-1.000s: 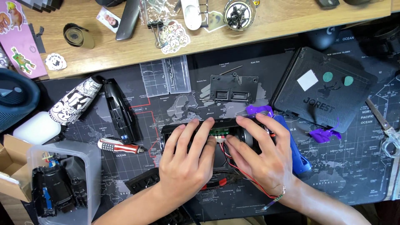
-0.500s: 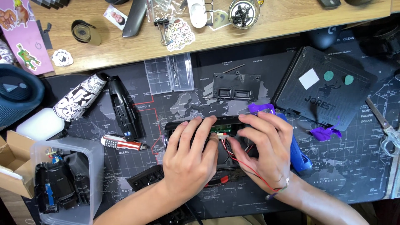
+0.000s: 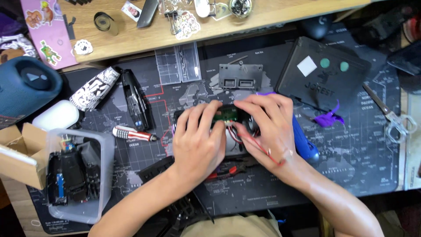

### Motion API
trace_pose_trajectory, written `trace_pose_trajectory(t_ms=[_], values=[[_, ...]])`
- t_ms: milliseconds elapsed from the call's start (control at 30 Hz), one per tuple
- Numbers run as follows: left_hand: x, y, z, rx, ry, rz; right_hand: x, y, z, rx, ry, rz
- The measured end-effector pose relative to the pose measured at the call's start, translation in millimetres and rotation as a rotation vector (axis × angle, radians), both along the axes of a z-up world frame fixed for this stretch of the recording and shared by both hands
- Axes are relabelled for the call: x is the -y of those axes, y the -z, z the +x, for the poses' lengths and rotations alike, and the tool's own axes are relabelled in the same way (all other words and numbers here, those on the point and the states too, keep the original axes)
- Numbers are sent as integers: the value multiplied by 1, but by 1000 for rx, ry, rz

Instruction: Repairing a portable speaker by connecting internal wiring and installing batteries into the housing.

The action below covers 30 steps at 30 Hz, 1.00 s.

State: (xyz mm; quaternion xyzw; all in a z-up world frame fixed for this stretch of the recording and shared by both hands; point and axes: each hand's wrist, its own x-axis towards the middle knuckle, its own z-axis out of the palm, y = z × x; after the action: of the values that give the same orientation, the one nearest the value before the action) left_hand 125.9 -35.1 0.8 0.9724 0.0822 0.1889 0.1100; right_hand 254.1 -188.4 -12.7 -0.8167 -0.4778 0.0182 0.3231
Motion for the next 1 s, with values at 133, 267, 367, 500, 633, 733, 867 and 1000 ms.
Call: trace_pose_trajectory(t_ms=[133,267,367,500,633,733,867,1000], values=[[2,6,0,18,8,19,0,5,1,27,-15,51],[3,17,0,181,14,100,3,8,4,-7,-30,83],[-6,23,0,150,42,110,2,-4,8,-51,-71,65],[-23,36,1,34,66,36,4,-3,11,-155,-81,-41],[-24,22,2,-46,69,-29,1,3,15,-142,-88,-43],[-26,20,3,-116,44,17,-2,8,23,-144,-114,-52],[-33,30,4,-203,30,75,-4,14,29,-143,-109,-132],[-32,35,4,-171,43,100,-5,16,30,-148,-95,-166]])
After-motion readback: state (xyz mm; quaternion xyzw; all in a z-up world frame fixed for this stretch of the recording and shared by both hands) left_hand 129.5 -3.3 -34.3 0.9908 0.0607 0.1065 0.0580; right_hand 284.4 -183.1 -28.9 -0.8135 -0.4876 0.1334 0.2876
